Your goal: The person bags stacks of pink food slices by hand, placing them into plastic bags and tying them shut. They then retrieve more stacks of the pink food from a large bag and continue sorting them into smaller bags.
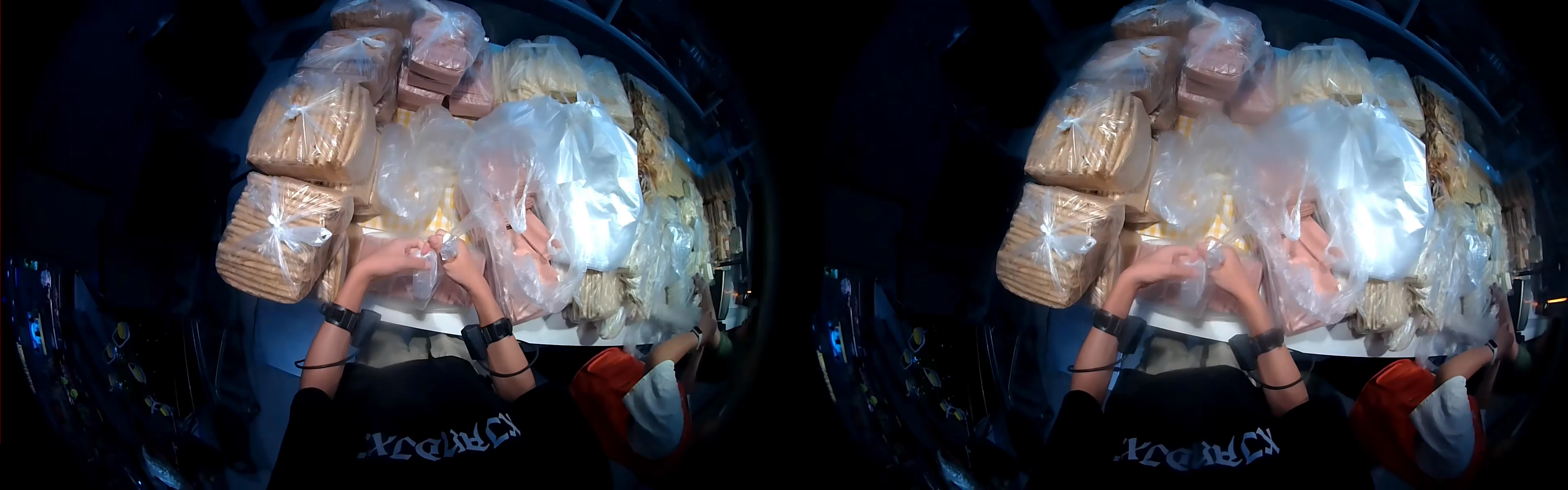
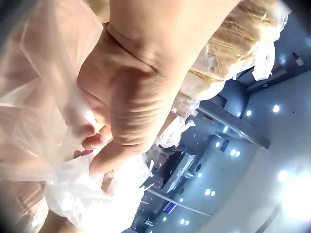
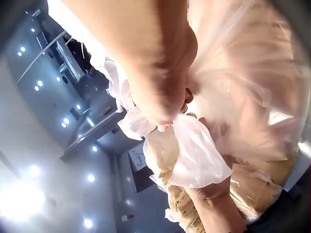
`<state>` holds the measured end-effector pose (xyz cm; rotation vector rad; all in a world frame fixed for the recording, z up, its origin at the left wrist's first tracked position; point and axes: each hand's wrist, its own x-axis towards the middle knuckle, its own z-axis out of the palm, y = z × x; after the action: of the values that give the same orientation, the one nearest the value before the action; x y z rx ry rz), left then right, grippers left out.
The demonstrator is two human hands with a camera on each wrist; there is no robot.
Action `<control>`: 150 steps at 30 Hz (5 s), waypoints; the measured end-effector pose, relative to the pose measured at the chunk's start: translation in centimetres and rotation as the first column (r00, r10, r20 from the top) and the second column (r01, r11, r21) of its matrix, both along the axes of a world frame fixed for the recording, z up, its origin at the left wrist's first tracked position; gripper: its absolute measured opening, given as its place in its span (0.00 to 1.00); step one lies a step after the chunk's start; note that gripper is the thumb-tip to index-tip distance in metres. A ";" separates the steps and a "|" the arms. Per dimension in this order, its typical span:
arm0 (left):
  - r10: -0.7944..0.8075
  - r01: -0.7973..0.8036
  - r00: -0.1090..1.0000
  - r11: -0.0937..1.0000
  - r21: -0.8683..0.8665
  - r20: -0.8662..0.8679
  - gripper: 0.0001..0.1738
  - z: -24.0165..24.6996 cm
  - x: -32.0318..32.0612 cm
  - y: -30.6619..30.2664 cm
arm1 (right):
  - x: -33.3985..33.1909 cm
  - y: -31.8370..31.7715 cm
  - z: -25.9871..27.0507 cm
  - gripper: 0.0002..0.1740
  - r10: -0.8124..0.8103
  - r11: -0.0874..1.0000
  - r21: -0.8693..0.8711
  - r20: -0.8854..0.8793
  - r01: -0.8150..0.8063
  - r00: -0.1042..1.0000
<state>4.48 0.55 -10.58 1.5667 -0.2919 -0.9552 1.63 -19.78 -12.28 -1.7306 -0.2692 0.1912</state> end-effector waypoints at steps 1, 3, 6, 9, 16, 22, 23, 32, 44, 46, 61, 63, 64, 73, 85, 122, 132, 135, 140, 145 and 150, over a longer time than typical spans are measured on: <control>0.059 -0.078 0.973 0.994 0.076 0.225 0.13 -0.7 -0.3 -0.3 | 0.0 -0.1 0.2 0.17 0.060 0.998 -0.036 0.046 -0.059 0.997; 0.102 -0.271 0.762 0.947 0.171 0.640 0.14 -2.5 -0.9 -1.3 | -0.7 0.4 1.2 0.13 0.001 1.000 -0.017 0.129 0.001 0.992; 0.167 -0.621 0.625 0.697 0.357 0.762 0.18 -1.1 -1.8 -3.9 | -1.8 1.1 2.1 0.11 -0.091 0.996 -0.001 0.100 0.091 0.991; 0.289 -0.662 0.664 0.657 0.361 0.690 0.20 -0.9 -2.3 -4.5 | -2.7 1.1 1.1 0.12 -0.142 0.990 -0.001 -0.005 0.142 0.990; 0.549 -0.683 0.731 0.579 -0.445 -0.406 0.25 -0.2 -4.2 -1.4 | -3.5 1.0 -2.2 0.10 -0.309 0.951 0.005 0.020 0.309 0.951; 0.746 -0.901 0.429 0.315 -0.296 -0.509 0.12 -2.5 -3.7 -2.5 | -3.4 -0.4 0.6 0.15 -0.068 0.988 -0.113 0.275 0.103 0.959; 0.765 -0.901 0.418 0.281 -0.330 -0.490 0.09 -3.1 -3.7 -2.3 | -3.6 -0.8 0.3 0.17 -0.152 0.988 0.036 0.099 0.149 0.983; 0.321 -0.516 0.397 0.853 -0.080 0.860 0.11 -6.1 -7.6 0.4 | -7.6 -2.0 -7.5 0.24 -0.351 0.674 0.345 -0.628 0.653 0.694; 0.523 -0.604 0.670 0.797 -0.023 0.527 0.10 0.3 -5.6 -1.7 | -3.8 1.6 -1.6 0.11 -0.028 0.970 -0.236 0.113 0.054 0.993; 0.661 -0.684 0.602 0.716 -0.137 0.447 0.10 -0.9 -5.8 -1.9 | -3.9 1.0 -3.3 0.12 0.012 0.991 -0.131 -0.005 -0.012 1.000; 0.113 -0.161 0.752 0.987 0.014 0.650 0.13 -0.5 -1.4 -4.8 | -4.1 2.2 -6.2 0.15 0.013 0.995 -0.097 -0.054 -0.018 0.998; 0.080 -0.167 0.625 0.985 0.034 0.777 0.12 0.2 -1.3 -5.0 | -4.2 1.7 -6.5 0.12 0.012 0.999 -0.030 -0.267 -0.021 0.964; 0.055 -0.164 0.558 0.986 0.044 0.828 0.12 0.7 -1.5 -5.1 | -4.6 1.7 -6.5 0.12 -0.038 0.999 -0.026 -0.382 0.030 0.923; 0.449 -0.621 0.585 0.784 0.017 0.675 0.18 -3.6 -11.1 -2.1 | -4.7 1.3 -5.0 0.21 -0.038 0.901 0.314 -0.628 0.298 0.777; 0.456 -0.366 0.848 0.872 -0.324 0.269 0.15 -6.8 -6.4 -1.3 | -3.1 -1.2 -2.8 0.14 0.119 0.981 -0.107 -0.335 -0.163 0.935; 0.479 -0.796 0.430 0.601 0.071 0.765 0.10 -5.0 -8.1 -5.7 | -5.6 3.3 -5.0 0.09 -0.318 0.687 -0.349 0.644 0.637 0.696; 0.415 -0.767 0.421 0.638 0.072 0.806 0.10 -4.4 -7.1 -5.4 | -2.9 1.5 -4.6 0.06 -0.149 0.882 -0.319 0.509 0.346 0.848; 0.664 -0.703 0.600 0.704 -0.103 0.446 0.10 -5.0 -6.2 -4.1 | -2.6 1.9 -2.8 0.06 -0.146 0.851 -0.343 0.574 0.398 0.806; 0.726 -0.741 0.671 0.653 -0.155 -0.150 0.07 -6.3 -3.8 -2.3 | -3.2 2.1 -4.6 0.08 -0.142 0.806 -0.321 0.710 0.497 0.689; 0.880 -0.739 0.374 0.092 -0.667 -0.293 0.09 1.3 -5.0 -4.1 | -3.9 2.6 -6.3 0.11 -0.210 0.789 -0.222 0.779 0.573 0.591; 0.564 -0.500 0.684 -0.100 -0.860 -0.463 0.13 8.9 -5.0 -4.3 | -3.8 2.9 -6.0 0.10 -0.238 0.813 -0.223 0.715 0.538 0.657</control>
<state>-0.50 -3.73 -1.67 0.2780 -0.1799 0.1160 -2.18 -16.85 -18.33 -2.2011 -0.3680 -0.7831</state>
